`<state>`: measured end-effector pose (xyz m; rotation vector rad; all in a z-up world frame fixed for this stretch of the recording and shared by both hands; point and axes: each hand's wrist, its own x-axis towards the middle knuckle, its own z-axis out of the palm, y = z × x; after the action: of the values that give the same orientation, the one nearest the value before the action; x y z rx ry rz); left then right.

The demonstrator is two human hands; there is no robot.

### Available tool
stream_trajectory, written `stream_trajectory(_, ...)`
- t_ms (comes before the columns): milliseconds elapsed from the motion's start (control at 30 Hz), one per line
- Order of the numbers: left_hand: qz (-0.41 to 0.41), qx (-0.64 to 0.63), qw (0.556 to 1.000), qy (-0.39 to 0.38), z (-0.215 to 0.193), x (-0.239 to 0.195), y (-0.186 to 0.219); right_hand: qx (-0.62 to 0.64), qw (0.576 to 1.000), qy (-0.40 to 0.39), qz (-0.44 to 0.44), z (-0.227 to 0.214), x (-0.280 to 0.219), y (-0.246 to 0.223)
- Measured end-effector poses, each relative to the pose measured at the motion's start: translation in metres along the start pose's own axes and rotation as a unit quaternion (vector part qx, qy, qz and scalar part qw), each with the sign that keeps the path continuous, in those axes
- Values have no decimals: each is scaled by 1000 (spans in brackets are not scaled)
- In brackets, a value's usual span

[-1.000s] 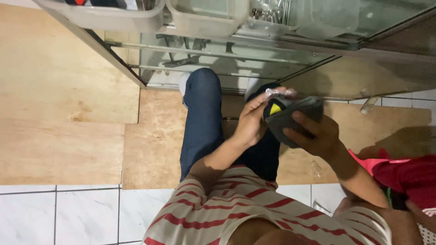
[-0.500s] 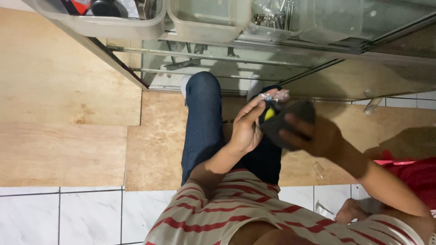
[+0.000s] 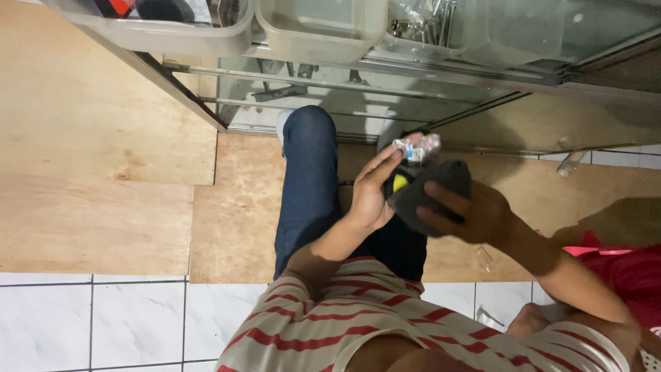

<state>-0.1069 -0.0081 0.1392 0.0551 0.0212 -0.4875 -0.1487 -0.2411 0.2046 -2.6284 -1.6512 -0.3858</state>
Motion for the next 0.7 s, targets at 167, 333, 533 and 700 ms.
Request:
stream_trajectory(167,11,1,999,-38,-23,1,-9,14,962,-51,269,2,-7,22)
stream_trajectory(333,16,-13,1000,-11,-2,3,3,-61,972,112,197,-17,5,26)
stream_trajectory(533,47,71,996,-41,-4,1,4,170,938,33,302,14,-12,4)
stream_trajectory(700,25,8,999,-37,-20,4,-2,-21,979,67,192,21,-16,29)
